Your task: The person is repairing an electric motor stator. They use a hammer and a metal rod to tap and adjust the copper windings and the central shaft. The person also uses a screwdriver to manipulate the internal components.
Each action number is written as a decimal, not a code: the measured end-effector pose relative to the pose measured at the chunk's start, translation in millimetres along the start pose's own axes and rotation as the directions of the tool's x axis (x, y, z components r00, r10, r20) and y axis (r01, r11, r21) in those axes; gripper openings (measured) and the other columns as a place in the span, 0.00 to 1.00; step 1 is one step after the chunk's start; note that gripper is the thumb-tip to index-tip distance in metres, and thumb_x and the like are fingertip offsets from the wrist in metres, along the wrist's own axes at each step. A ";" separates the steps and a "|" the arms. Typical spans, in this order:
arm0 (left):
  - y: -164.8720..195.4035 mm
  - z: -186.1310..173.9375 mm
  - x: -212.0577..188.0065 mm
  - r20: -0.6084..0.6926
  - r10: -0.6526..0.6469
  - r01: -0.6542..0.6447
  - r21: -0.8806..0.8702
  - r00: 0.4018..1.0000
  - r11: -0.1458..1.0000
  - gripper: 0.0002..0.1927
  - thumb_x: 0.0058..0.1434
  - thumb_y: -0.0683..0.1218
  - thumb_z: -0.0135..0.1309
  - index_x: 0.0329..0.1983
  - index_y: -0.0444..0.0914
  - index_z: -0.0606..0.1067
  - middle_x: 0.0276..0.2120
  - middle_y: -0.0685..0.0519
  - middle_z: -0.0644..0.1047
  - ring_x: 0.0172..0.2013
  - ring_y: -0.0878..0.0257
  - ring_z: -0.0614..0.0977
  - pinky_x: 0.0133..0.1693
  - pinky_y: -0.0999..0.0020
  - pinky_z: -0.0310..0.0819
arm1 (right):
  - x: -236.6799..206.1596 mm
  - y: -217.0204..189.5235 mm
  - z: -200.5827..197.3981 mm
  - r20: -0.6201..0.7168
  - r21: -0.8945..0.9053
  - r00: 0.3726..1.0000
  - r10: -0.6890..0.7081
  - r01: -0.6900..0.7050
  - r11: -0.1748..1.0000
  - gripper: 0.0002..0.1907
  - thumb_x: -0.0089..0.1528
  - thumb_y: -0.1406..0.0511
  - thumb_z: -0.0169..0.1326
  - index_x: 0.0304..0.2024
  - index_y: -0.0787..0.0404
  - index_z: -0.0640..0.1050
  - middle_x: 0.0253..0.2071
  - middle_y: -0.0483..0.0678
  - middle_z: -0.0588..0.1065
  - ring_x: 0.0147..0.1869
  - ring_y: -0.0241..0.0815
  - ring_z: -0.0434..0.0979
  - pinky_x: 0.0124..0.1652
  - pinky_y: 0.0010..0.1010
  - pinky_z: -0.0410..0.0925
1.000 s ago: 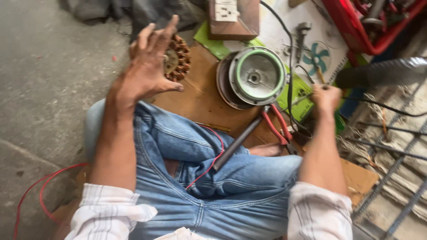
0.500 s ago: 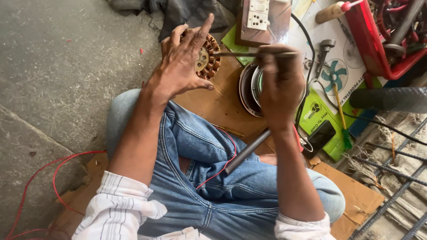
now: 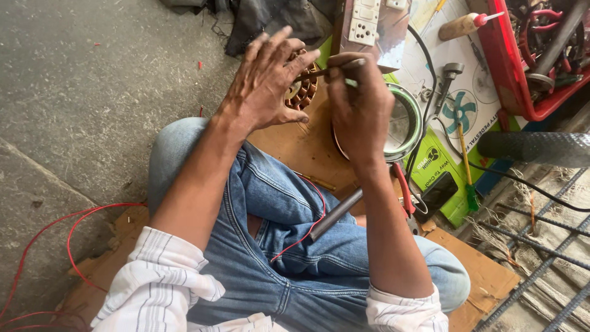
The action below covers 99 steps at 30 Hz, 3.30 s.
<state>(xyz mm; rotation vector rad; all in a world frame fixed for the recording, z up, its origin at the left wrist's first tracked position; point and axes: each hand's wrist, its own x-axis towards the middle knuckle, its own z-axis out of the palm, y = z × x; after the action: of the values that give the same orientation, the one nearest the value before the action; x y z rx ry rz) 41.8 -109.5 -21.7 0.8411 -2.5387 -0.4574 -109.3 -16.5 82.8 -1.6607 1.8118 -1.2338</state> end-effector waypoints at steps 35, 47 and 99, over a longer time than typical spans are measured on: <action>-13.9 -7.3 23.1 -0.160 0.155 -0.179 -0.145 0.975 0.973 0.17 0.72 0.49 0.44 0.58 0.36 0.72 0.56 0.44 0.76 0.63 0.48 0.71 0.63 0.42 0.57 | -230.8 133.1 -14.6 -0.029 0.913 0.299 0.954 -0.380 0.147 0.20 0.66 0.56 0.56 0.49 0.59 0.63 0.31 0.45 0.64 0.25 0.38 0.65 0.22 0.34 0.63; -32.7 8.6 14.7 -0.077 0.177 -0.190 -0.225 0.981 0.956 0.14 0.74 0.48 0.46 0.58 0.37 0.71 0.56 0.46 0.76 0.65 0.49 0.71 0.65 0.42 0.57 | -181.6 -105.5 -81.6 0.244 0.559 0.785 0.569 -0.593 0.579 0.23 0.67 0.62 0.49 0.63 0.63 0.66 0.37 0.48 0.75 0.32 0.34 0.72 0.27 0.30 0.71; -29.5 14.7 16.5 -0.016 0.271 -0.271 -0.096 0.963 0.958 0.20 0.74 0.51 0.44 0.62 0.36 0.73 0.59 0.48 0.77 0.66 0.52 0.71 0.70 0.44 0.53 | -57.7 -167.1 -69.9 0.096 -0.420 0.812 0.575 -0.491 0.763 0.36 0.68 0.62 0.49 0.78 0.46 0.55 0.20 0.58 0.72 0.20 0.37 0.73 0.27 0.34 0.67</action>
<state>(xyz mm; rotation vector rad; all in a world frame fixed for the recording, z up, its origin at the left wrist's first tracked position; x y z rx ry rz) 36.9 -139.7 -42.2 0.4483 -2.5544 -0.4845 -51.1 76.1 238.3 -1.2247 2.2559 -0.4475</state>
